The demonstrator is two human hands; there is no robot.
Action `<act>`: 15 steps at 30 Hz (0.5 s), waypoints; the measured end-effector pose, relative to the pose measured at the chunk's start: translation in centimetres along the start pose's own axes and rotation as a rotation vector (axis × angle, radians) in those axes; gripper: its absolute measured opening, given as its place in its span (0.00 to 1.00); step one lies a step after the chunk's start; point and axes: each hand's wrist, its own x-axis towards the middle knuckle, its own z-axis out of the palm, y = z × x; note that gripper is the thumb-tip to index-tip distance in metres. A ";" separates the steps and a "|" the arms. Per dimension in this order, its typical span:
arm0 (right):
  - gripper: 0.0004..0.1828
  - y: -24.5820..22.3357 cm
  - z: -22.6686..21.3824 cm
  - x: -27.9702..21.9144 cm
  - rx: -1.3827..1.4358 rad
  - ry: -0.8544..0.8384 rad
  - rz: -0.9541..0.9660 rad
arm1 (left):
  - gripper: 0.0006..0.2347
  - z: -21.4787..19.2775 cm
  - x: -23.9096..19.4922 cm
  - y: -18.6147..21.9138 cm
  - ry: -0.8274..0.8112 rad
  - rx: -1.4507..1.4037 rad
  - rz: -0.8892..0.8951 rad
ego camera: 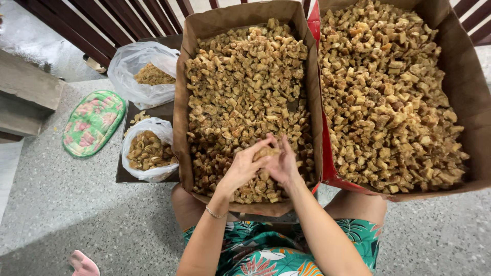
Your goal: The person sits on the floor with two large cardboard boxes filled with dried fruit pieces. They repeatedly scoop handfuls of the pieces from the left box, sift them through their fingers, and drop them back into the same box. Occasionally, they transfer a small amount of the pieces into a plastic bag on the floor.
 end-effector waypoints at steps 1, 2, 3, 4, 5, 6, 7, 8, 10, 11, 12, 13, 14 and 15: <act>0.31 0.0 0.0 -0.2 0.046 -0.164 0.029 | 0.23 0.0 0.1 0.5 0.001 0.048 -0.002; 0.33 -0.1 0.0 -0.3 0.027 -0.124 0.038 | 0.22 -0.1 0.5 0.8 0.030 0.019 0.082; 0.34 -0.1 0.0 -0.2 0.008 -0.083 0.048 | 0.21 -0.1 1.1 0.8 0.058 -0.012 0.166; 0.36 -0.2 -0.1 -0.2 -0.011 -0.043 0.060 | 0.20 -0.2 1.5 0.5 0.089 -0.041 0.249; 0.35 -0.2 -0.2 -0.3 0.030 -0.064 0.060 | 0.20 -0.2 1.8 0.2 0.118 -0.019 0.261; 0.34 -0.2 -0.3 -0.3 0.073 -0.088 0.061 | 0.19 -0.5 2.2 -0.1 0.149 0.006 0.274; 0.33 -0.2 -0.3 -0.3 0.115 -0.112 0.063 | 0.19 -0.6 2.4 -0.3 0.180 0.031 0.286; 0.33 -0.2 -0.3 -0.3 0.103 -0.092 0.062 | 0.18 -0.6 2.7 -0.3 0.193 0.056 0.342; 0.33 0.0 -0.3 -0.2 0.079 -0.050 0.059 | 0.15 -0.3 3.1 0.0 0.214 0.106 0.457; 0.34 0.0 -0.3 -0.2 0.089 -0.078 0.060 | 0.15 -0.2 3.2 0.2 0.209 0.063 0.321; 0.34 0.0 -0.4 -0.3 0.098 -0.104 0.060 | 0.16 -0.2 3.3 0.4 0.200 0.020 0.185; 0.34 0.0 -0.6 -0.3 0.108 -0.131 0.060 | 0.16 -0.1 3.5 0.5 0.189 -0.022 0.050; 0.35 0.0 -0.8 -0.2 0.103 -0.125 0.047 | 0.16 0.1 3.7 0.4 0.170 -0.170 0.104; 0.36 0.0 -0.9 -0.1 0.099 -0.119 0.035 | 0.16 0.3 3.9 0.1 0.149 -0.318 0.158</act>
